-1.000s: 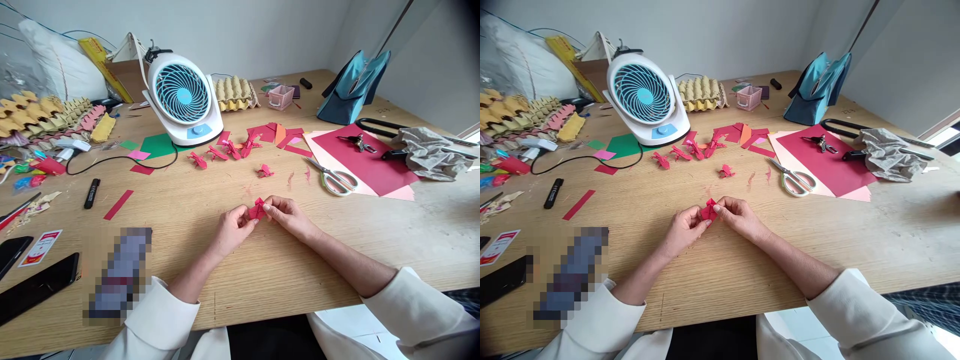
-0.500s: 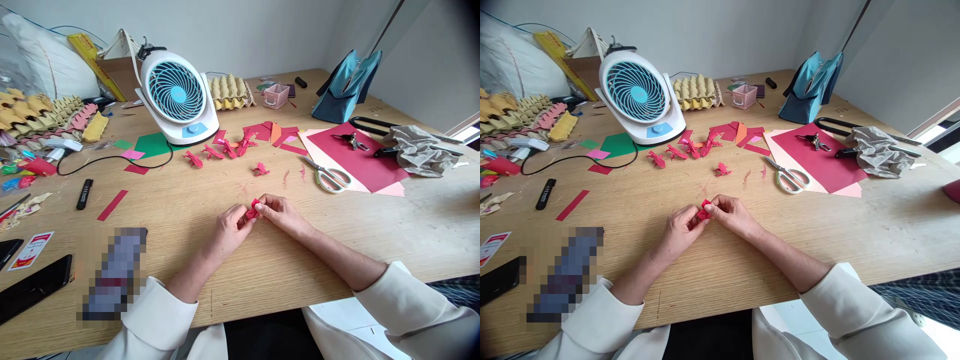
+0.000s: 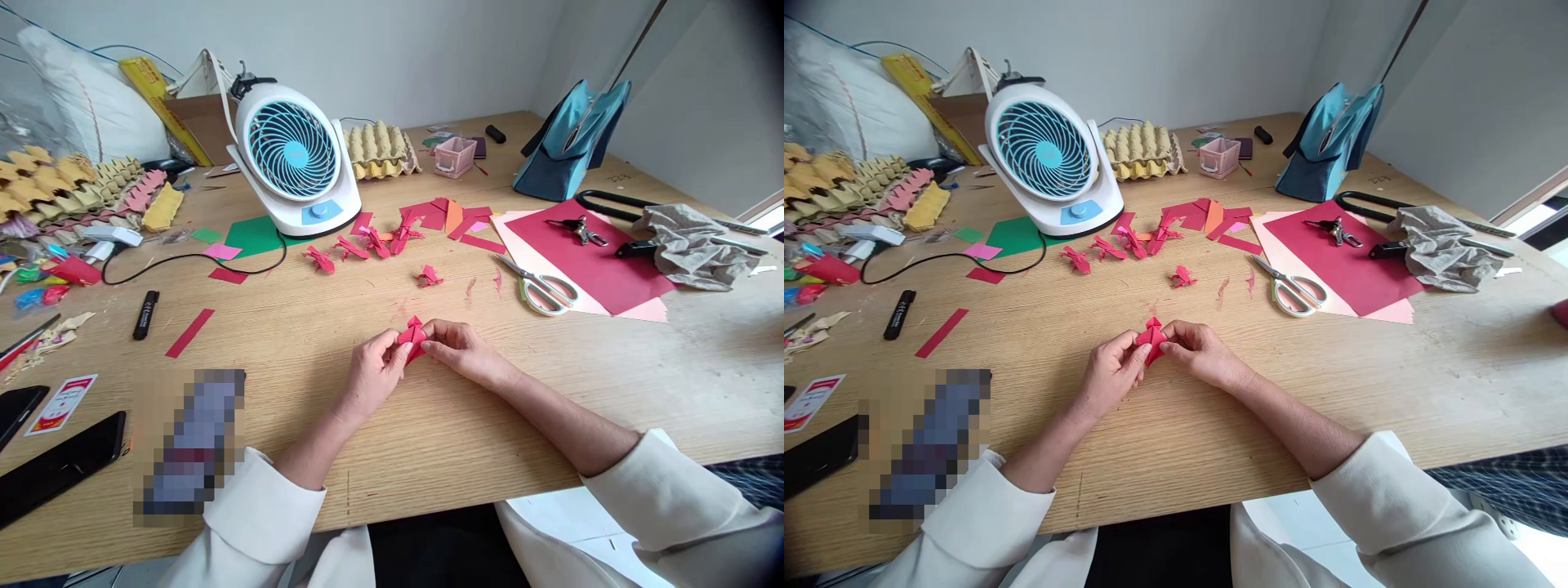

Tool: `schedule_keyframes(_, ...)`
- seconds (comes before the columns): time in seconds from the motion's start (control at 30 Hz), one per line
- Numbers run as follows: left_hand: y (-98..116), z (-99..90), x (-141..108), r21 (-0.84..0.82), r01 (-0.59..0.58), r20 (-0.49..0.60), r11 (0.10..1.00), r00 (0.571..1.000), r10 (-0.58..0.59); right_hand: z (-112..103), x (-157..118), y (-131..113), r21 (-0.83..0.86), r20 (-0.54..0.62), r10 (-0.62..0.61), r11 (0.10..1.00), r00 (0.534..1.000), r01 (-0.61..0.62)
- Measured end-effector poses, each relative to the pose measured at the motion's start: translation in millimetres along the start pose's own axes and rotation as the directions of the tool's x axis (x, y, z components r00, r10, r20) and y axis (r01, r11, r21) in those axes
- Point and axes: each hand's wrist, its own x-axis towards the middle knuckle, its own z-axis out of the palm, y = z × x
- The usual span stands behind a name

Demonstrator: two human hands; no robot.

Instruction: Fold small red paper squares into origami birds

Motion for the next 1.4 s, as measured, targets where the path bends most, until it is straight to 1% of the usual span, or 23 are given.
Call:
schedule_keyframes(0.07,-2.4,1.1,1.2,-0.144,0.070,0.031,0.987,0.997,-0.066,-1.1,0.1,1.5,-0.004,0.004,-0.015,1.000,1.000,0.015)
schedule_keyframes(0.17,-3.7,2.5,3.0,-0.316,0.130,0.071,0.940,0.991,-0.113,-1.9,-0.2,2.5,-0.016,-0.007,-0.023,1.000,1.000,0.023)
schedule_keyframes(0.23,-2.6,2.6,4.1,-0.400,0.155,0.089,0.903,0.988,-0.130,-1.7,-0.5,2.1,-0.011,-0.017,-0.017,1.000,1.000,0.017)
schedule_keyframes(0.3,-0.5,2.1,5.0,-0.443,0.170,0.102,0.880,0.985,-0.139,-1.1,-0.5,1.4,0.009,-0.030,-0.010,1.000,0.999,0.010)
schedule_keyframes(0.4,2.4,0.9,5.9,-0.429,0.151,0.081,0.890,0.988,-0.128,0.2,0.1,1.7,0.048,-0.063,-0.019,0.999,0.998,0.022)
schedule_keyframes(0.57,1.3,-1.0,6.6,-0.340,0.015,-0.021,0.940,0.999,-0.024,1.3,1.2,5.1,0.042,-0.127,-0.047,0.998,0.991,0.052)
schedule_keyframes(0.67,-3.4,-0.9,7.5,-0.324,-0.022,-0.008,0.946,1.000,0.021,1.0,1.0,5.4,0.016,-0.118,-0.063,0.998,0.991,0.065)
schedule_keyframes(0.77,-8.6,0.5,9.0,-0.365,-0.055,0.015,0.929,0.998,0.065,0.3,0.9,4.8,-0.007,-0.092,-0.065,0.998,0.994,0.064)
schedule_keyframes(0.9,-12.6,1.5,10.6,-0.401,-0.052,0.050,0.915,0.996,0.079,0.0,1.3,4.8,-0.004,-0.071,-0.055,0.999,0.996,0.054)
schedule_keyframes(1.03,-13.8,1.2,11.0,-0.365,-0.071,0.061,0.928,0.993,0.101,0.7,0.9,4.9,0.033,-0.046,-0.056,0.998,0.997,0.058)
schedule_keyframes(1.13,-13.4,0.9,10.9,-0.342,-0.081,0.084,0.936,0.990,0.116,0.8,0.4,4.6,0.018,-0.037,-0.052,0.998,0.998,0.052)
schedule_keyframes(1.4,-11.8,-1.1,10.0,-0.331,-0.070,0.054,0.941,0.994,0.093,0.4,0.0,5.5,0.023,-0.011,-0.063,0.998,0.998,0.063)
